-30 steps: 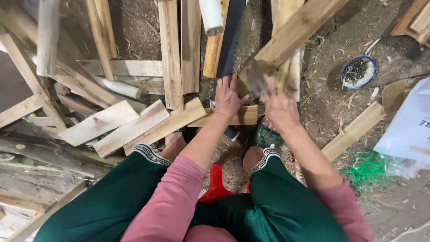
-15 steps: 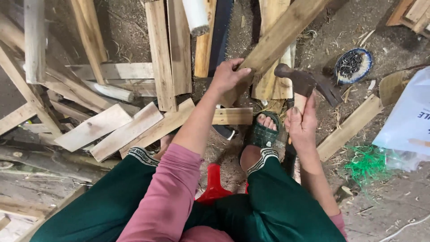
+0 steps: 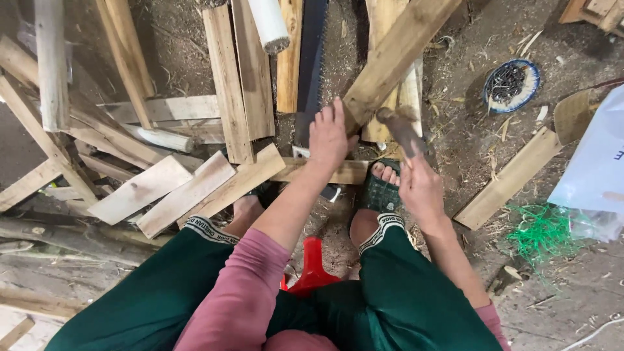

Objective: The person gathers wooden planks from a pile, positions them together, and uses a hammer to drive nails into the wood to join the pieces. The person continues to add more planks and secure them with nails.

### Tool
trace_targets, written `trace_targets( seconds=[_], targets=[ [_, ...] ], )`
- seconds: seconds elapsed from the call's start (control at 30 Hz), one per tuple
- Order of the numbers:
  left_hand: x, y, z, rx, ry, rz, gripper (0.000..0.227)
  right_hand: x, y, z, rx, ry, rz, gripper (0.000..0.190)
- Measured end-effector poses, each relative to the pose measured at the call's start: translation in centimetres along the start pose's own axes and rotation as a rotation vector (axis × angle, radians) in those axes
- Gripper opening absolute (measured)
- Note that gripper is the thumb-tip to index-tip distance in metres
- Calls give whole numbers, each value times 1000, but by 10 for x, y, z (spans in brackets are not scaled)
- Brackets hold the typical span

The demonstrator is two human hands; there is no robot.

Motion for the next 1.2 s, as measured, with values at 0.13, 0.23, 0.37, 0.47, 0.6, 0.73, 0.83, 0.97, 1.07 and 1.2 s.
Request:
trace_targets(
  seconds=[0.13, 0.23, 0.37, 0.47, 0.6, 0.73, 0.83, 0.97, 1.07, 1.2],
  targets=[
    [-12, 8, 3, -41, -104, -38, 98, -1, 25, -20, -9, 232, 175, 30],
    [-11, 6, -2, -80, -124, -53, 94, 33, -9, -14, -46, 311, 226, 27],
    [0, -2, -26, -115, -89, -74, 97, 1, 1, -48, -88, 365, 107, 26],
    [-7, 1, -11, -30, -61, -27, 101, 8, 12, -20, -95, 245, 174, 25],
    [-6, 2, -16, -36, -80, -24, 100, -24, 34, -39, -138, 404, 306, 15],
    [-3, 8, -5, -161, -149, -30, 81, 3, -27, -22, 7, 243, 48, 29],
    [3, 15, -10, -145, -152, -28, 95, 2, -11, -9, -43, 211, 20, 31],
    [-1, 17, -7, -236, -274, -22, 89, -3, 8, -11, -21, 93, 41, 29],
    [6, 18, -26, -231, -285, -17, 100, 16, 2, -7, 17, 103, 15, 28],
    [5, 14, -26, -138, -266, 10, 118, -5, 29, -25, 78, 222, 21, 37]
  ],
)
Point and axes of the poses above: each hand's wrist, its own y-axis away from the middle knuckle, its own z-axis out of the back of the hand, x = y × z, the point moved 3 cm from there along -y, towards the middle knuckle, and after that the axes turned 14 degrees about z, right-handed, at the moved point
